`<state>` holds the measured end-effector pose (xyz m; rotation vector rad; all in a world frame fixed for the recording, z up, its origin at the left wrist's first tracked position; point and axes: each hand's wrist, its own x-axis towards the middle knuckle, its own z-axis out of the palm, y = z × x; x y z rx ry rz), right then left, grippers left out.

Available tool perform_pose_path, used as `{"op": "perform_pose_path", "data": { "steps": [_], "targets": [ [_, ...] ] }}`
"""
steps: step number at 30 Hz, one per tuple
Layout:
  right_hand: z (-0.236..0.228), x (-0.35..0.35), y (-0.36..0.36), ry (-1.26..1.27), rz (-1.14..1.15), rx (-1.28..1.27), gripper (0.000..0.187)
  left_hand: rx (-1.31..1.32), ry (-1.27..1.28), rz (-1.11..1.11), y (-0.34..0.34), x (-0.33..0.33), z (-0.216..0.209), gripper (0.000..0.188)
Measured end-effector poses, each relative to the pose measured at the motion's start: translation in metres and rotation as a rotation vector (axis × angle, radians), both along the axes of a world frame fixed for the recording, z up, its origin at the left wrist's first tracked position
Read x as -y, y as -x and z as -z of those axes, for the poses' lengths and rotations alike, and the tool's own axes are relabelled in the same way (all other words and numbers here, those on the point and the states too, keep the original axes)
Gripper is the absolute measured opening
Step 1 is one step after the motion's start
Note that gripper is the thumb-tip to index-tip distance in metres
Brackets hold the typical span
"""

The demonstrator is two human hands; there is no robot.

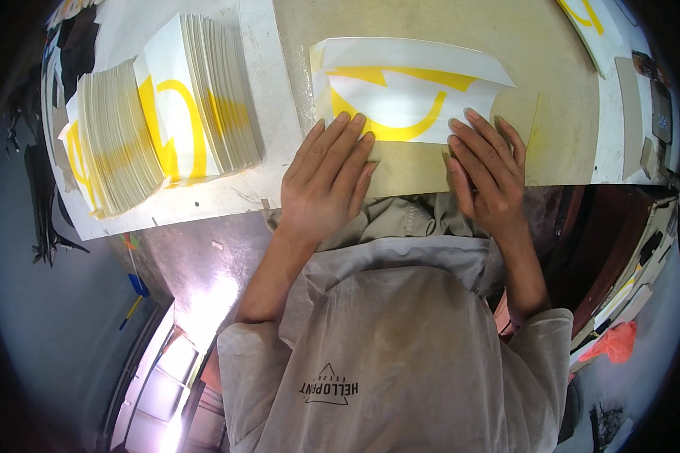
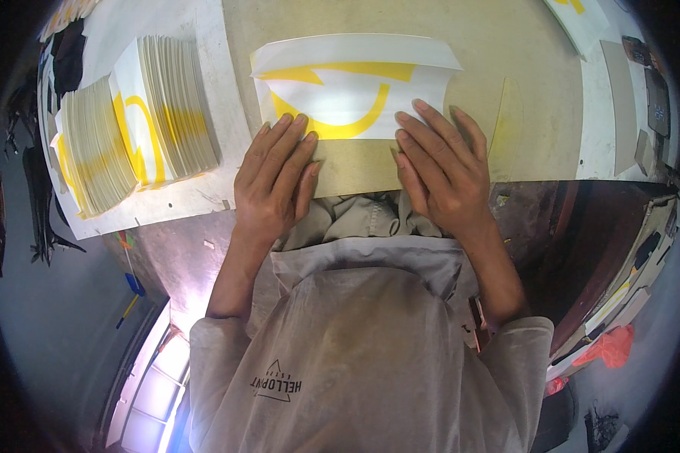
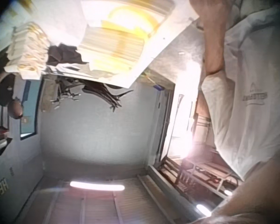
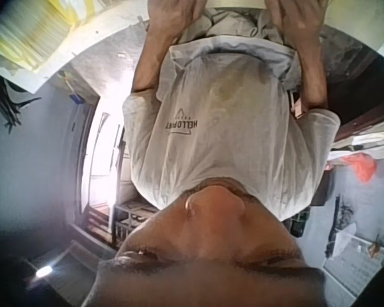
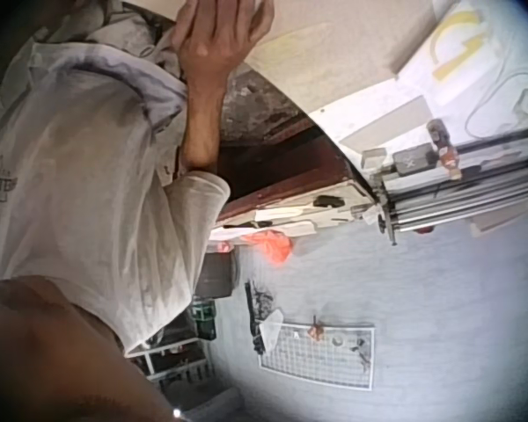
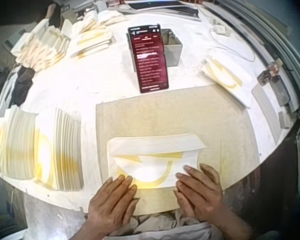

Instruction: The person repeatedly places yellow arrow stickers onto white sheets, smooths them with a small tool, and stacks the finished sheets. The process is repeated continuously across many identical units.

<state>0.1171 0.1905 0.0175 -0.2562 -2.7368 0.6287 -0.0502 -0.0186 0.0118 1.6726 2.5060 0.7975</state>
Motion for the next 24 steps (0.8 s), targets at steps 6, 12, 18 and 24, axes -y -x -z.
{"op": "perform_pose_path", "data": {
  "steps": [6,12,18,24],
  "targets": [
    [-0.001,0.000,0.001,0.003,0.003,0.003,0.022,0.048,-0.023,-0.037,-0.003,0.000,0.001,0.032],
    [0.001,0.001,0.004,-0.072,0.035,-0.024,0.020,-0.024,0.057,-0.045,-0.004,0.000,0.000,0.033],
    [0.001,0.017,0.015,-0.159,0.081,0.053,0.040,-0.119,0.194,-0.099,-0.013,-0.015,-0.015,0.049],
    [0.003,0.028,0.022,-0.253,0.119,0.116,0.043,-0.198,0.279,-0.141,-0.025,-0.028,-0.013,0.055]
  ]
}}
